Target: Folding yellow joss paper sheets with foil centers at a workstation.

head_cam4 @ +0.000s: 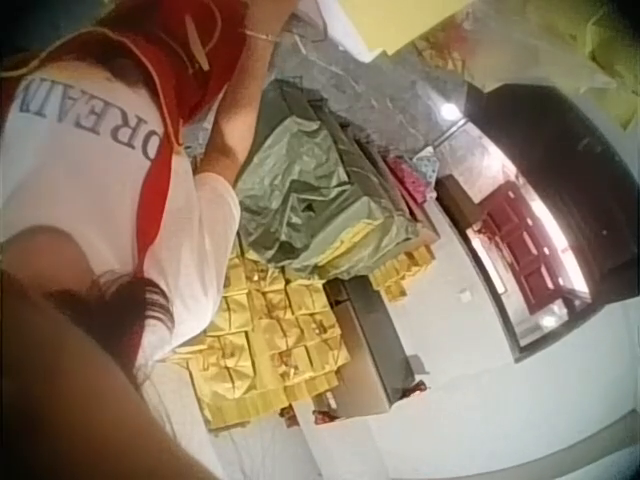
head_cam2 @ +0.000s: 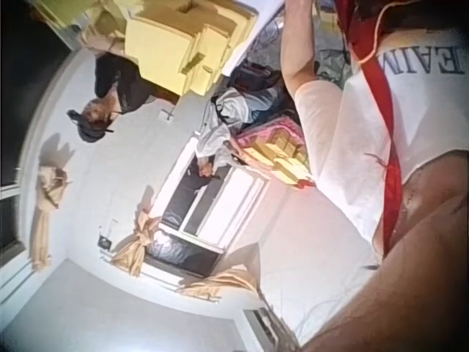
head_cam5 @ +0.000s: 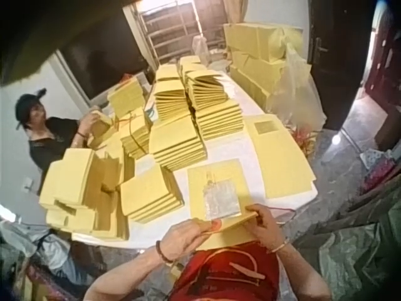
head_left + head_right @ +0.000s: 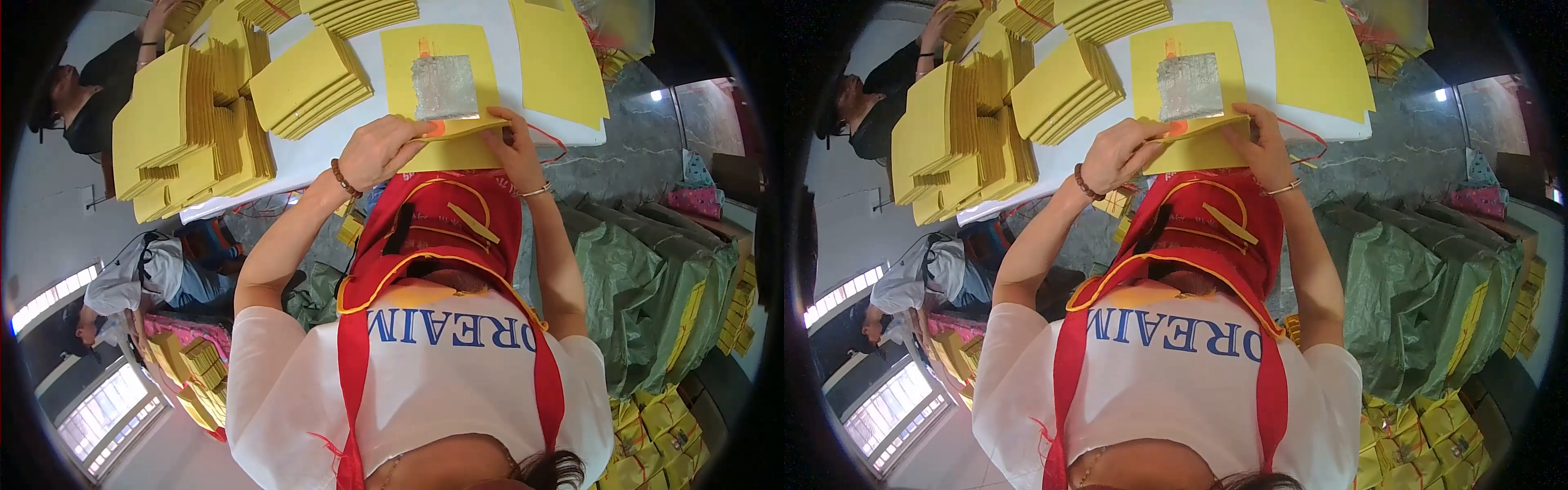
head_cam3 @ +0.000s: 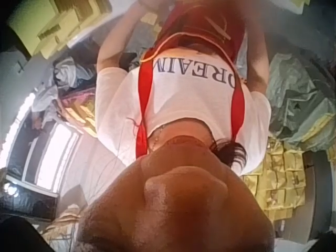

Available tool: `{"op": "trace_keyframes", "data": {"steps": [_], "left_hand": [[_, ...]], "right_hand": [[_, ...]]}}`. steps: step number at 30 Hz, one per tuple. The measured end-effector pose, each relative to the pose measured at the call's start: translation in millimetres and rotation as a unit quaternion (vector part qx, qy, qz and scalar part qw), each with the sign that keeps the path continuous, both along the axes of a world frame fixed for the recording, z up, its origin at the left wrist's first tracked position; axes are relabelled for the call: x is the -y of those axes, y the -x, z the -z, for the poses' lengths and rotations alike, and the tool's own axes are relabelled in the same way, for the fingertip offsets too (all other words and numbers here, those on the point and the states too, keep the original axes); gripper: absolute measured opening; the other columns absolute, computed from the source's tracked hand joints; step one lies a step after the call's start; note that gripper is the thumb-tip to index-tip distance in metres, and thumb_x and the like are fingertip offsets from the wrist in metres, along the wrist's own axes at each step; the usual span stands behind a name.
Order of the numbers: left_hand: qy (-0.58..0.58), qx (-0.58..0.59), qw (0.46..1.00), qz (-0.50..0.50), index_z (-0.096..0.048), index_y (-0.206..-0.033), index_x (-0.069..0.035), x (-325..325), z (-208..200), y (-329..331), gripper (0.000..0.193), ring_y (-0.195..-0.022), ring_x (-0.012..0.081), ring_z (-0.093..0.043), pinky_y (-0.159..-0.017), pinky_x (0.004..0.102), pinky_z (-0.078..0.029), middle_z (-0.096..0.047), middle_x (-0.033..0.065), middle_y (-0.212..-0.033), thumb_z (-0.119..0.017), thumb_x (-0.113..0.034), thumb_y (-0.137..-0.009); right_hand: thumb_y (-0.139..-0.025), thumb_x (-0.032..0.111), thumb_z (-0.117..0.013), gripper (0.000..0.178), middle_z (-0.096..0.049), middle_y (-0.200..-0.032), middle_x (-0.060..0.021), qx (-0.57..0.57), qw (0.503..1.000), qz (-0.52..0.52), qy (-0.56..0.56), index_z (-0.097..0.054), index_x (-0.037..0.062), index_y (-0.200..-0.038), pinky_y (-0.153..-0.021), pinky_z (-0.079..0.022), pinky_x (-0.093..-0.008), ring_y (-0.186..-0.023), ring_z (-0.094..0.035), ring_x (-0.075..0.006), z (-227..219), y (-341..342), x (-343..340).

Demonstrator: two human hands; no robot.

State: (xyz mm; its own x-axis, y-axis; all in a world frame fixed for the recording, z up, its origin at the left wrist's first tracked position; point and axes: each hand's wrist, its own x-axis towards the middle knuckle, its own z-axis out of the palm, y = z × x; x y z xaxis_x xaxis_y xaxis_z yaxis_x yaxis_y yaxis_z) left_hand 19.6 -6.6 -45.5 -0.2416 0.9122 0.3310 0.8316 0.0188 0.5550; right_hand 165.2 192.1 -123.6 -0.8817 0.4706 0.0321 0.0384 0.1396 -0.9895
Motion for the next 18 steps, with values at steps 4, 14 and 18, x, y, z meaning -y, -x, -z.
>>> {"op": "trace_keyframes", "data": {"steps": [4,14,18], "left_hand": [[0.002,0.005,1.0,-0.021,-0.059,-0.102,-0.006,-1.2,-0.8,-4.3,0.019,-0.075,0.028,-0.058,-0.065,0.0358,-0.047,-0.059,0.0118,-0.081,-0.056,-0.009,-0.083],[0.032,0.063,0.997,0.001,-0.061,-0.093,-0.002,0.8,2.0,0.9,0.013,-0.075,0.03,-0.059,-0.067,0.0353,-0.048,-0.061,0.0144,-0.082,-0.055,-0.01,-0.084],[0.033,0.052,0.998,-0.009,-0.061,-0.092,-0.001,1.3,5.0,0.9,0.014,-0.075,0.0311,-0.059,-0.066,0.0362,-0.048,-0.061,0.0155,-0.083,-0.055,-0.01,-0.084]], "right_hand": [[-0.084,0.009,-0.06,0.04,-0.052,-0.104,-0.0024,0.003,1.0,0.002,0.003,-0.046,0.0085,-0.121,-0.08,-0.043,-0.0247,-0.091,-0.052,-0.0107,4.6,0.2,-2.2],[-0.083,0.008,-0.061,0.042,-0.051,-0.11,-0.0032,-0.008,1.0,-0.01,-0.005,-0.046,0.0081,-0.121,-0.083,-0.043,-0.0263,-0.097,-0.05,-0.0121,3.2,-1.4,-2.4],[-0.082,0.007,-0.062,0.043,-0.05,-0.11,-0.0031,-0.008,1.0,-0.013,0.005,-0.046,0.008,-0.122,-0.083,-0.043,-0.0263,-0.097,-0.05,-0.0122,4.9,-1.6,-3.2]]}}
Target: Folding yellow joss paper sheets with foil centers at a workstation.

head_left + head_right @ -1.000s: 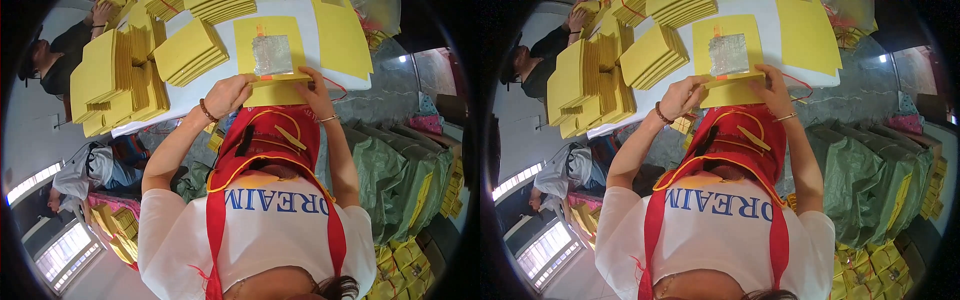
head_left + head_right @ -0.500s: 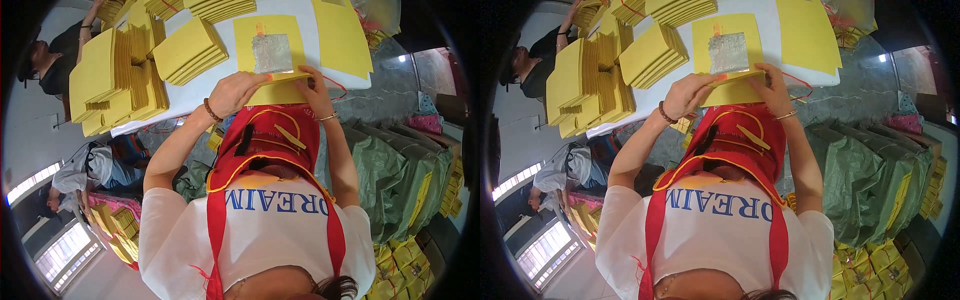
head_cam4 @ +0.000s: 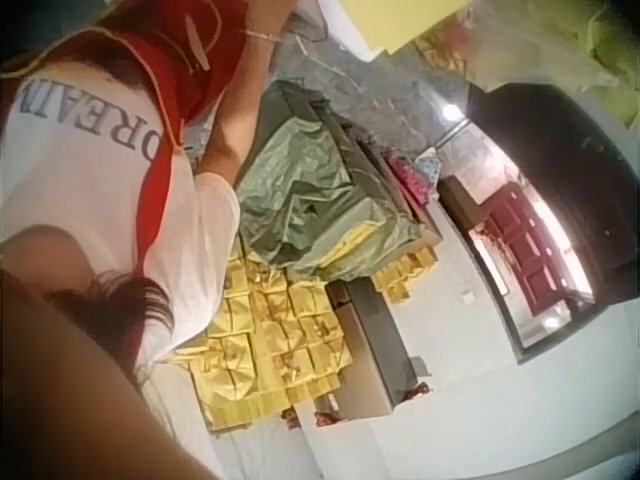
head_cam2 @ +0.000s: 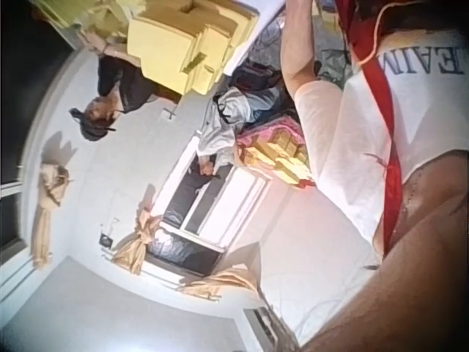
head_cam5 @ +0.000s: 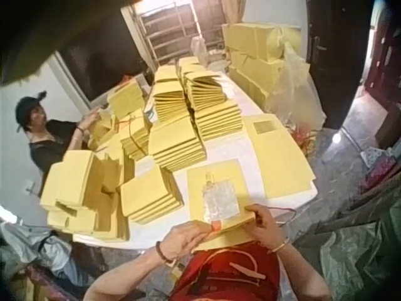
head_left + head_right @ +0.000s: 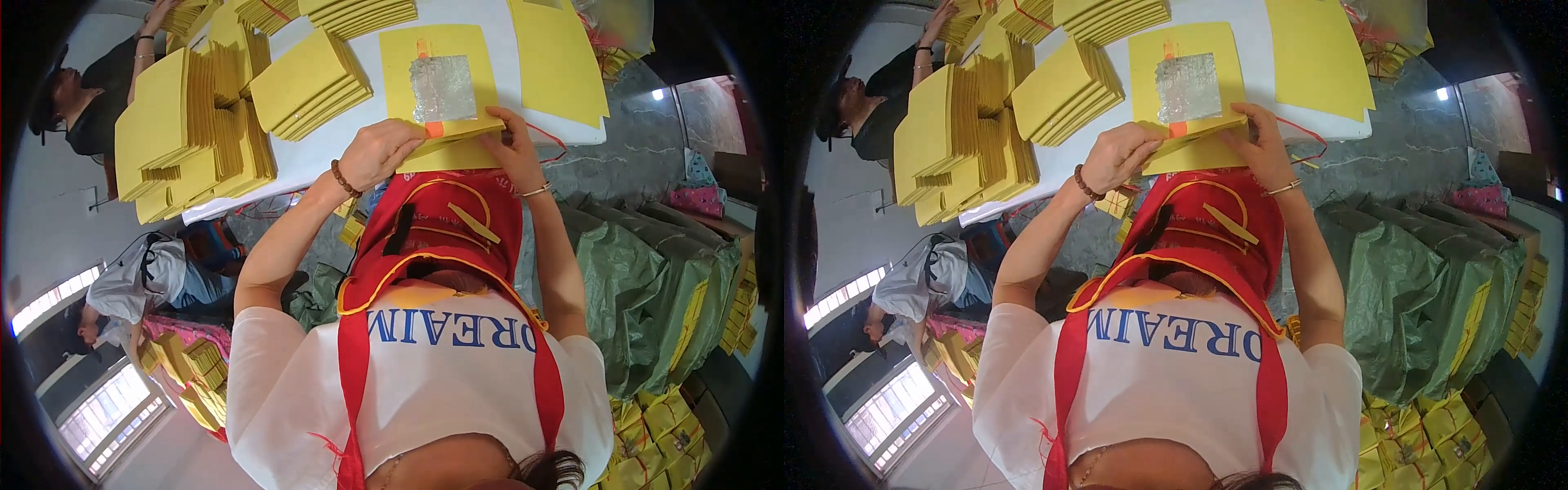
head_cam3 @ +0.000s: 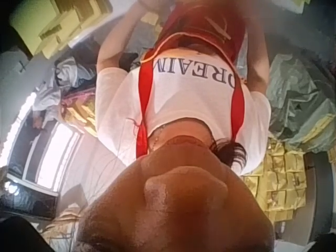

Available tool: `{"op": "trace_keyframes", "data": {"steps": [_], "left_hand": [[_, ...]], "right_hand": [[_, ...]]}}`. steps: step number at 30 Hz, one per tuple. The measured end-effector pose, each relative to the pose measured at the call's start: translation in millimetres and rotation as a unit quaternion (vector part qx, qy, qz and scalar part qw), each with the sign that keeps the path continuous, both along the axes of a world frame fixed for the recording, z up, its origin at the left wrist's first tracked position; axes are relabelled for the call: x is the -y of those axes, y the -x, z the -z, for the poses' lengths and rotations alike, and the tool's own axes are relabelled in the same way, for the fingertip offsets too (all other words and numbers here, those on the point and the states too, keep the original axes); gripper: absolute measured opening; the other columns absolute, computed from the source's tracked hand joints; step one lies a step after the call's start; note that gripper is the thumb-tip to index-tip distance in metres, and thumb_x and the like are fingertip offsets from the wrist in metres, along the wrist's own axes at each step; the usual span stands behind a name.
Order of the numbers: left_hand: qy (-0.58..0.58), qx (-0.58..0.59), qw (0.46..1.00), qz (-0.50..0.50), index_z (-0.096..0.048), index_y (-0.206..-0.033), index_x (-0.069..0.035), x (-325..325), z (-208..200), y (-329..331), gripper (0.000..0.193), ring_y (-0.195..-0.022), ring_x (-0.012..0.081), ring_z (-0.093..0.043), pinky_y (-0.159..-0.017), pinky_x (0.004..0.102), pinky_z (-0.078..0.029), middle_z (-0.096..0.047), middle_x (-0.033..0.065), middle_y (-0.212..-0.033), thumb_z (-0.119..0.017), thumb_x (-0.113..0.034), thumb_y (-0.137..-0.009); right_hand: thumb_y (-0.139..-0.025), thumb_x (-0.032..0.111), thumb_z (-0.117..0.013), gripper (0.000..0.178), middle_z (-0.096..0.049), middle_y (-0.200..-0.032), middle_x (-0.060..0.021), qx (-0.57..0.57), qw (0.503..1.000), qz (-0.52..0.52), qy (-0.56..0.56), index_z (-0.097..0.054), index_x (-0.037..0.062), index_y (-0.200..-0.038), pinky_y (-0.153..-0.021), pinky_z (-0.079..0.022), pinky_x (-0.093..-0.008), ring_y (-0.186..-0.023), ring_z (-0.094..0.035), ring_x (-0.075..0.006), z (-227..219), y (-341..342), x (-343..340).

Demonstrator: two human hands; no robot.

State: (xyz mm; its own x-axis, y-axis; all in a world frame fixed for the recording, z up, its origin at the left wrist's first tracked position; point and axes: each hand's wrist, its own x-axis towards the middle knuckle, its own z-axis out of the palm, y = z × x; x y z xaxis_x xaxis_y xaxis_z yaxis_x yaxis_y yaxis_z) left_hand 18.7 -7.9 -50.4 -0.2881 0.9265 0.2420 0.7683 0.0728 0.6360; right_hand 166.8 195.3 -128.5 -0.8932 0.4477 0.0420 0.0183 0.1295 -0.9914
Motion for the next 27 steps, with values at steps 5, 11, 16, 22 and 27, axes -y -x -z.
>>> {"op": "trace_keyframes", "data": {"steps": [5,11,16,22,27], "left_hand": [[0.011,0.001,1.0,-0.005,-0.061,-0.092,0.0,0,2,2,0.014,-0.075,0.0319,-0.06,-0.067,0.0363,-0.049,-0.062,0.0165,-0.084,-0.055,-0.01,-0.084],[0.02,0.006,1.0,-0.007,-0.061,-0.092,0.001,-1,-1,1,0.014,-0.077,0.0322,-0.06,-0.068,0.0361,-0.049,-0.062,0.0173,-0.085,-0.054,-0.01,-0.085],[0.077,0.078,0.993,-0.038,-0.061,-0.094,0.001,-1,-3,2,0.017,-0.074,0.0309,-0.061,-0.066,0.0344,-0.049,-0.063,0.0177,-0.084,-0.053,-0.013,-0.086],[0.133,0.23,0.962,-0.071,-0.061,-0.094,0.0,0,-6,6,0.018,-0.052,0.0169,-0.052,-0.052,0.0289,-0.043,-0.059,0.013,-0.068,-0.054,-0.015,-0.087],[0.112,0.236,0.963,-0.062,-0.061,-0.094,0.001,1,-1,8,0.018,-0.049,0.0109,-0.047,-0.048,0.0263,-0.041,-0.055,0.0076,-0.062,-0.054,-0.015,-0.087]], "right_hand": [[-0.082,0.007,-0.062,0.044,-0.051,-0.11,-0.0027,-0.002,1.0,0.0,-0.025,-0.045,0.0081,-0.122,-0.084,-0.042,-0.0263,-0.098,-0.05,-0.012,2,1,-1],[-0.081,0.006,-0.062,0.045,-0.051,-0.112,-0.0036,-0.002,1.0,-0.007,-0.015,-0.044,0.0082,-0.123,-0.085,-0.042,-0.0265,-0.102,-0.049,-0.0126,4,0,-2],[-0.082,0.005,-0.061,0.05,-0.05,-0.115,-0.0044,-0.004,1.0,-0.017,-0.006,-0.042,0.009,-0.127,-0.088,-0.041,-0.0272,-0.105,-0.049,-0.0138,2,-2,-1],[-0.076,0.005,-0.067,0.065,-0.043,-0.122,-0.011,-0.012,0.995,-0.012,0.098,-0.036,0.0065,-0.133,-0.095,-0.037,-0.0309,-0.111,-0.046,-0.0205,-4,-2,2],[-0.074,0.008,-0.069,0.068,-0.045,-0.123,-0.0096,-0.021,0.998,-0.002,0.063,-0.035,0.0062,-0.133,-0.093,-0.04,-0.0324,-0.11,-0.048,-0.0198,-5,1,2]]}}
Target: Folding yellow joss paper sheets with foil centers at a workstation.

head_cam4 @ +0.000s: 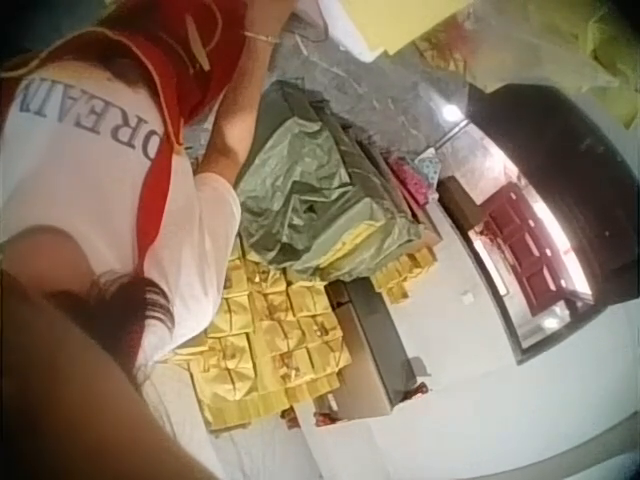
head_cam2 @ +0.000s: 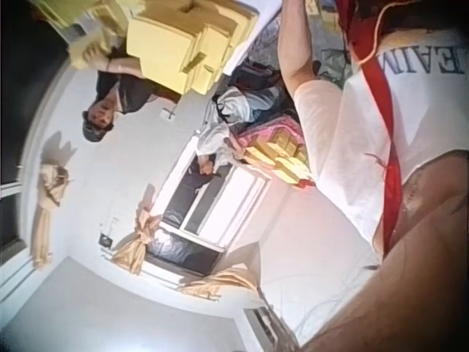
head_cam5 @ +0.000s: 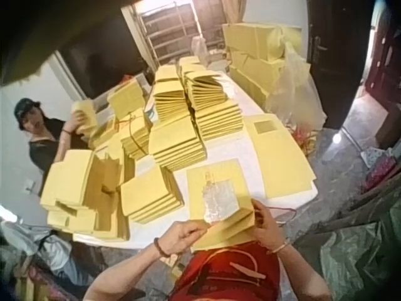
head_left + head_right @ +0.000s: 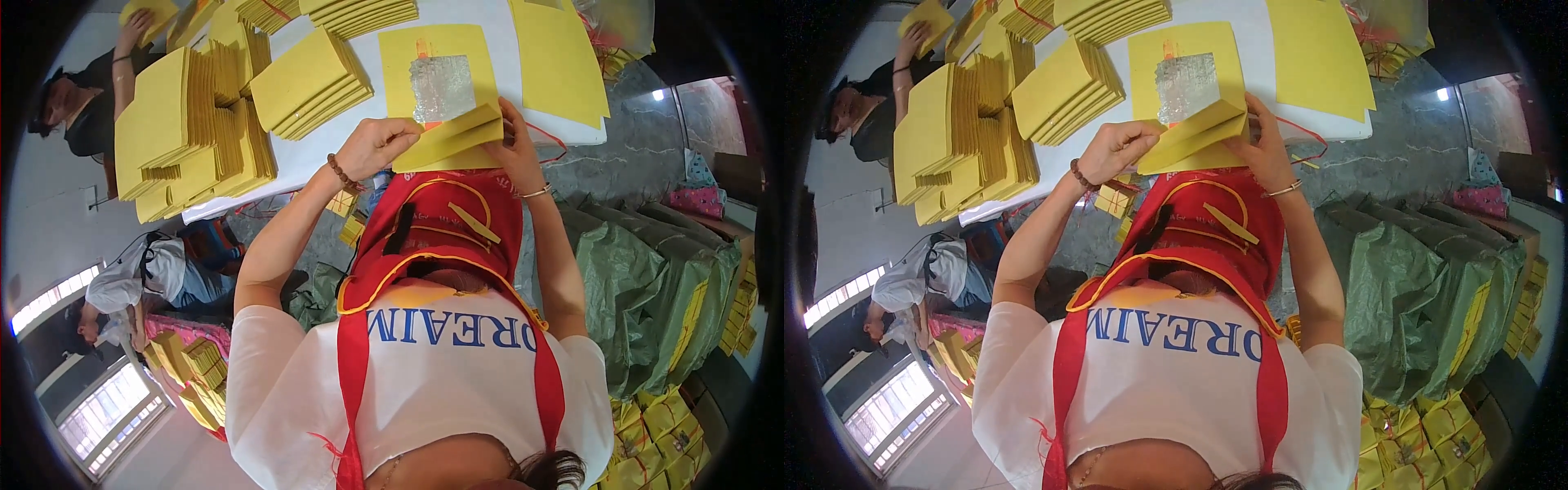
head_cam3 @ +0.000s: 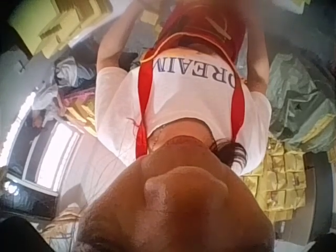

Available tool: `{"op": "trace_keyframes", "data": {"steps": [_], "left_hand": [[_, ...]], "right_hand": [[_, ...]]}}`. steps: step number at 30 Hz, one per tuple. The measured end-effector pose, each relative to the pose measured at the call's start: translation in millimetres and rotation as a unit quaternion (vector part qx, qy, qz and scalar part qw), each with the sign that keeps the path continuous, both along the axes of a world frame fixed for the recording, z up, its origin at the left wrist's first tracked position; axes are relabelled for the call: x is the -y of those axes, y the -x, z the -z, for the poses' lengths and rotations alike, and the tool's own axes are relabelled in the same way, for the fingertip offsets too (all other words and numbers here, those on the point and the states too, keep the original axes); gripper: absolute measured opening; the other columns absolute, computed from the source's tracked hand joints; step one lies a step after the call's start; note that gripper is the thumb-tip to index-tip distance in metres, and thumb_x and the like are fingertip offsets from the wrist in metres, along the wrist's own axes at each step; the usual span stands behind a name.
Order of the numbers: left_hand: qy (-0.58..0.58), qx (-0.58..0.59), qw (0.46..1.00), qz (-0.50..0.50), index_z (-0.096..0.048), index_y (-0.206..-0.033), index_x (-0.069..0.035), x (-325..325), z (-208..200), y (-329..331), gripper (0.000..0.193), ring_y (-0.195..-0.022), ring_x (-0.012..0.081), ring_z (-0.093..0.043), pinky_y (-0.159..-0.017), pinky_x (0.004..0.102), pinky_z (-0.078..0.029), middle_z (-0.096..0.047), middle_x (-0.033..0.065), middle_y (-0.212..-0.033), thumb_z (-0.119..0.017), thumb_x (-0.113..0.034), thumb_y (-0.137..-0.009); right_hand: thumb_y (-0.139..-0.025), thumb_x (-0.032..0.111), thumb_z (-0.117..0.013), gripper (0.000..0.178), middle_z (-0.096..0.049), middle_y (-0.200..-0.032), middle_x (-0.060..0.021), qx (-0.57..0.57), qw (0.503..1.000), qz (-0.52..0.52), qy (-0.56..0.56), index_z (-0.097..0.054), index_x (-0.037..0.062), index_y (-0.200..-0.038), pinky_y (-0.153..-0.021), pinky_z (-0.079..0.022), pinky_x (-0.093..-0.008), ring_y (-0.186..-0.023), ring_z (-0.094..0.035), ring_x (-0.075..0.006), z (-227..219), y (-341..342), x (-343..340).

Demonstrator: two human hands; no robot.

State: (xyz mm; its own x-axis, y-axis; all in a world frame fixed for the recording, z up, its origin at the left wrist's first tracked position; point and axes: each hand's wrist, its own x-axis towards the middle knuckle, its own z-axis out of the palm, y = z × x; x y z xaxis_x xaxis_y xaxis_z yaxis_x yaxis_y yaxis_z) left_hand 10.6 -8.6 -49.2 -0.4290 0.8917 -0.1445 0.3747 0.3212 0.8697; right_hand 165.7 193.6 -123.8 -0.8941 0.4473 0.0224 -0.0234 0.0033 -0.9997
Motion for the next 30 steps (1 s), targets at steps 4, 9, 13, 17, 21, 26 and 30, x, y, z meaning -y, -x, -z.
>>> {"op": "trace_keyframes", "data": {"steps": [4,9,13,17,21,26,30], "left_hand": [[-0.016,-0.017,1.0,0.002,-0.061,-0.094,0.001,1.3,2.9,1.2,0.018,-0.049,0.0086,-0.046,-0.047,0.025,-0.04,-0.053,0.0051,-0.061,-0.054,-0.014,-0.086],[-0.009,0.0,1.0,0.005,-0.061,-0.094,0.0,1.8,2.5,1.8,0.018,-0.049,0.0089,-0.047,-0.047,0.0249,-0.04,-0.054,0.0056,-0.061,-0.054,-0.014,-0.086],[-0.022,0.008,1.0,0.009,-0.062,-0.095,0.0,4.2,8.4,2.9,0.018,-0.049,0.0097,-0.048,-0.047,0.0254,-0.04,-0.055,0.0066,-0.062,-0.054,-0.014,-0.086],[-0.018,0.006,1.0,0.01,-0.062,-0.095,0.0,3.5,4.7,2.3,0.018,-0.05,0.0103,-0.049,-0.048,0.0258,-0.041,-0.057,0.0076,-0.063,-0.053,-0.013,-0.086],[0.002,0.026,1.0,0.005,-0.062,-0.095,0.0,3.6,2.4,2.0,0.018,-0.051,0.0109,-0.05,-0.049,0.0262,-0.041,-0.057,0.0084,-0.064,-0.053,-0.013,-0.085],[0.003,0.03,1.0,0.003,-0.062,-0.095,0.0,3.8,3.0,1.6,0.019,-0.054,0.0122,-0.052,-0.051,0.0268,-0.043,-0.058,0.0097,-0.067,-0.053,-0.013,-0.085],[0.002,0.021,1.0,0.003,-0.062,-0.095,0.0,3.5,3.6,0.7,0.018,-0.058,0.0134,-0.054,-0.053,0.0269,-0.044,-0.061,0.0114,-0.071,-0.053,-0.011,-0.084]], "right_hand": [[-0.073,0.009,-0.07,0.068,-0.045,-0.123,-0.0089,-0.003,1.0,-0.003,0.017,-0.035,0.0061,-0.132,-0.092,-0.04,-0.0324,-0.109,-0.048,-0.0195,-4.1,0.8,0.8],[-0.077,0.003,-0.064,0.068,-0.044,-0.126,-0.0075,0.016,1.0,-0.02,0.005,-0.03,0.0094,-0.136,-0.095,-0.039,-0.031,-0.112,-0.046,-0.0178,-0.5,-0.8,-1.5],[-0.077,0.002,-0.064,0.068,-0.045,-0.125,-0.0076,0.012,1.0,-0.019,-0.012,-0.03,0.0094,-0.136,-0.095,-0.039,-0.031,-0.112,-0.046,-0.0178,3.1,-0.7,-2.9],[-0.077,0.001,-0.064,0.069,-0.045,-0.125,-0.0074,0.013,1.0,-0.021,0.0,-0.03,0.0095,-0.136,-0.095,-0.039,-0.0307,-0.112,-0.046,-0.0179,3.0,-0.6,-3.3],[-0.072,0.009,-0.069,0.069,-0.045,-0.125,-0.0084,0.004,1.0,-0.003,0.021,-0.036,0.0062,-0.132,-0.094,-0.038,-0.0327,-0.11,-0.047,-0.02,2.7,0.0,-1.6],[-0.072,0.01,-0.07,0.07,-0.045,-0.124,-0.0083,0.006,1.0,-0.002,0.023,-0.035,0.0065,-0.132,-0.094,-0.038,-0.0329,-0.11,-0.046,-0.02,0.9,0.2,-1.0],[-0.073,0.01,-0.071,0.07,-0.045,-0.124,-0.0079,0.006,1.0,-0.004,0.019,-0.035,0.0071,-0.133,-0.094,-0.039,-0.0326,-0.11,-0.046,-0.0197,2.0,0.2,-1.9]]}}
